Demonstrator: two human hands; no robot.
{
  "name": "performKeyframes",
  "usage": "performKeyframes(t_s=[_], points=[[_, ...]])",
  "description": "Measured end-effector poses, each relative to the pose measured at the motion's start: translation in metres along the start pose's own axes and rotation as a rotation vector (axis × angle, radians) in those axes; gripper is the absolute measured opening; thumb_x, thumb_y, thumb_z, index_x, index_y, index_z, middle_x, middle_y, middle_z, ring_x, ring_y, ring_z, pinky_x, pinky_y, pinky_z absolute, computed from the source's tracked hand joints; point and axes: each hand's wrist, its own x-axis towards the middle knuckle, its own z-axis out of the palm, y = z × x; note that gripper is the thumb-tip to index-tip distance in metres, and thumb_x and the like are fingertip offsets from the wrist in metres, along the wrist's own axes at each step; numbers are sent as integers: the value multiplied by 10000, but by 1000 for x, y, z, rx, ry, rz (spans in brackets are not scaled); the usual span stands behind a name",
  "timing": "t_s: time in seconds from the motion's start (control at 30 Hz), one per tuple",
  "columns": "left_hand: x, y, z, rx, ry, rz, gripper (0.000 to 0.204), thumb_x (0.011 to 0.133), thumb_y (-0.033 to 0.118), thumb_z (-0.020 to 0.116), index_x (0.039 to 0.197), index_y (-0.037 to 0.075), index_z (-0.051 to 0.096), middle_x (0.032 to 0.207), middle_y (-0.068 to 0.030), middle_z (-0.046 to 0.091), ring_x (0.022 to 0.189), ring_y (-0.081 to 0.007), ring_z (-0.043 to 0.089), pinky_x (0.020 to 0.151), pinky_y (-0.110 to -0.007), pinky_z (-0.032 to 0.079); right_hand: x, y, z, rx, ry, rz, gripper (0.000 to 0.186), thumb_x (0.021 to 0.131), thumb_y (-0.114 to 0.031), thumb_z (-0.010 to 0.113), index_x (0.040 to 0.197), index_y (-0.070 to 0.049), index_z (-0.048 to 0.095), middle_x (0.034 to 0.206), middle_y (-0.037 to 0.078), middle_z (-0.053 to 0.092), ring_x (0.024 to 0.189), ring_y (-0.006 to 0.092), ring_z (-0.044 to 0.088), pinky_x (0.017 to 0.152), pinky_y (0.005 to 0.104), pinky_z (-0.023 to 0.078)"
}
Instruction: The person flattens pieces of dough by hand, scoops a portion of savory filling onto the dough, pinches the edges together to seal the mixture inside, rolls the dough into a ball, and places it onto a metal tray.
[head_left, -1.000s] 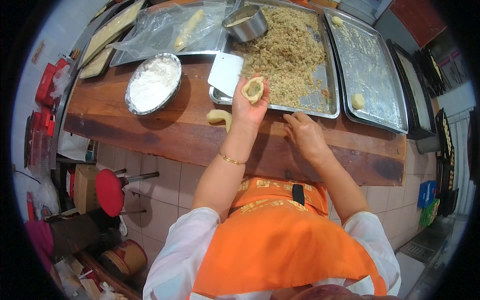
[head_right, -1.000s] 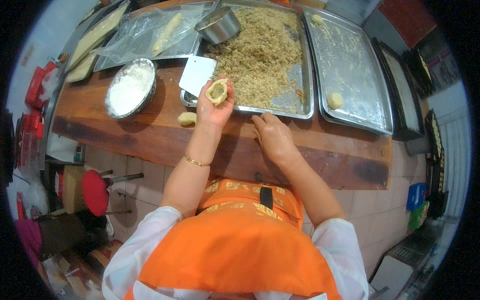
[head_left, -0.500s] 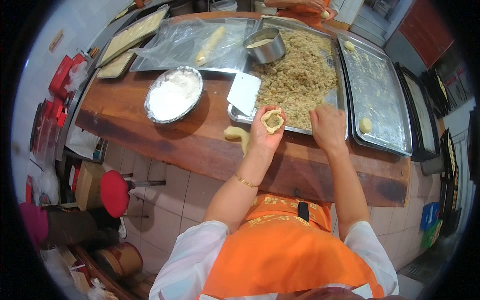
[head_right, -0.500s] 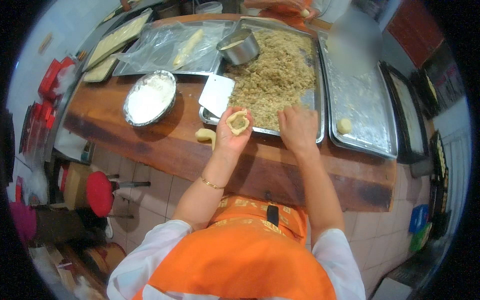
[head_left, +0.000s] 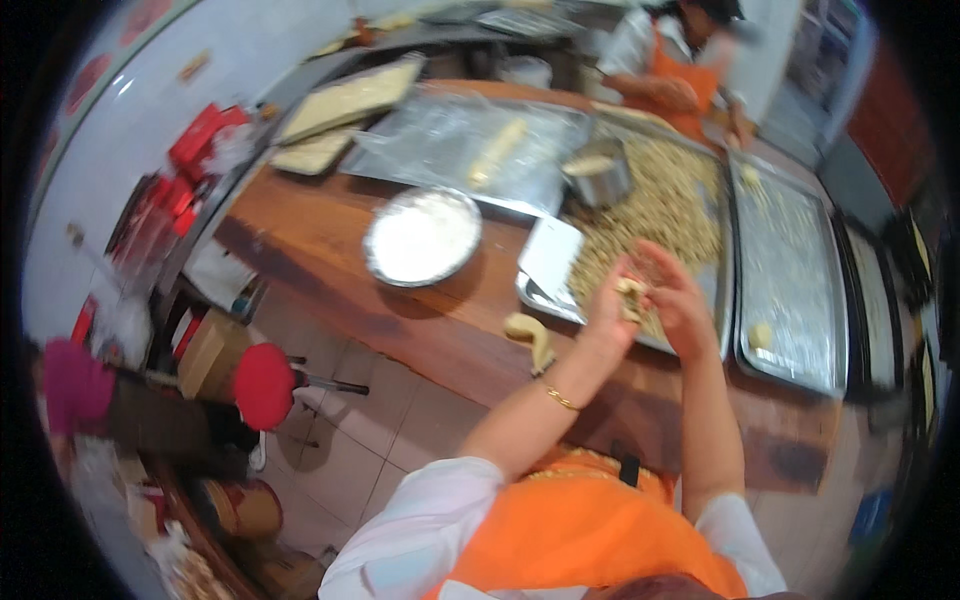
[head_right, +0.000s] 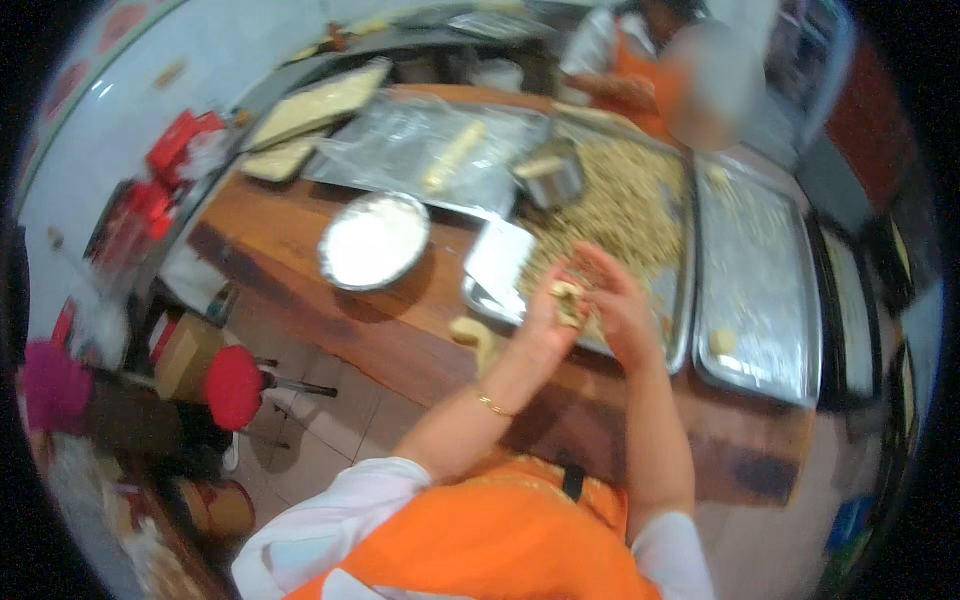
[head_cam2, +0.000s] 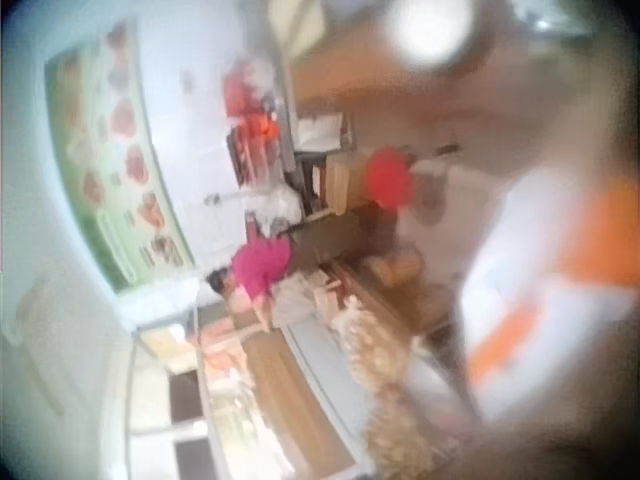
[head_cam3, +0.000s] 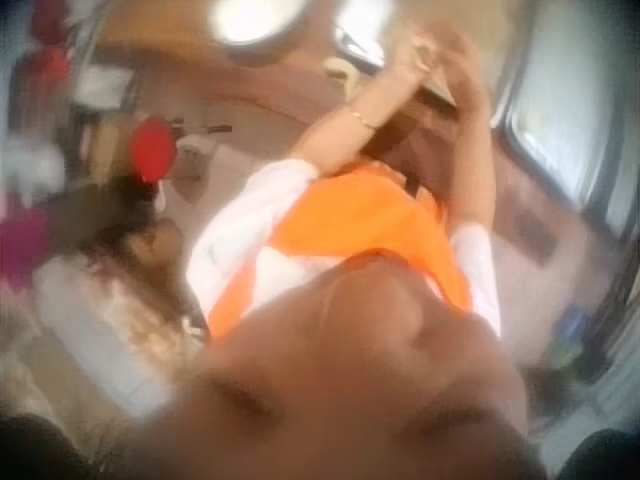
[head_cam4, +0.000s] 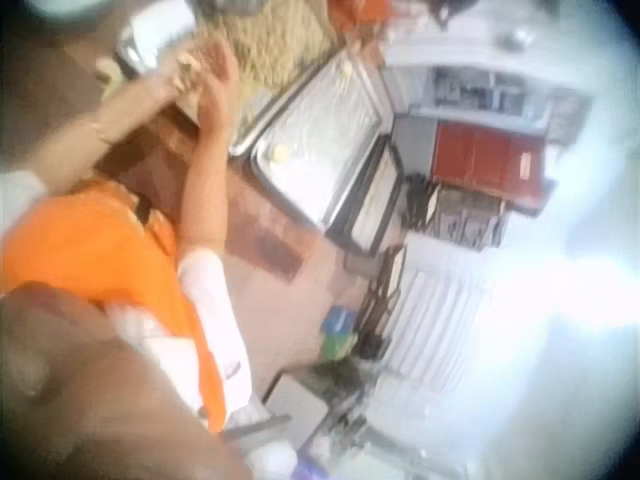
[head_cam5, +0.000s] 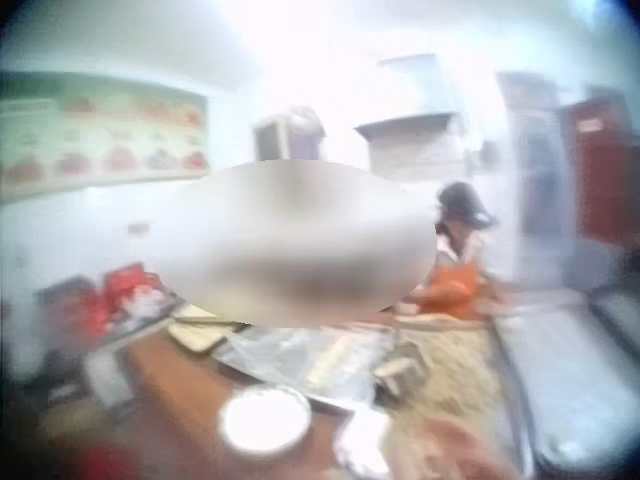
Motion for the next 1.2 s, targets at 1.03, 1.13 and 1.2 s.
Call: performKeyframes(t_s=[1.03,1.13,1.2], points=[[19,-30,-14,319,-77,230,148,989,240,570,954,96,578,874,-17,592,741,-111,602,574,-255,490,-11,47,-29,-383,190,157,524,850,-64,489,1374,-54,487,1370,86,503,1180,196,526,983,303,427],[12,-30,-15,437,-2,188,168,995,262,549,947,104,578,872,-19,589,713,-107,589,538,-254,473,-16,49,-26,-271,178,179,532,844,-33,458,1376,-48,483,1350,83,515,1019,146,567,806,249,480],[10,-28,-12,377,-91,137,189,1009,281,514,960,109,574,876,-22,591,693,-109,588,513,-242,466,-15,39,-25,-159,184,218,545,839,-25,455,1382,-57,477,1313,82,532,988,137,575,768,231,485]])
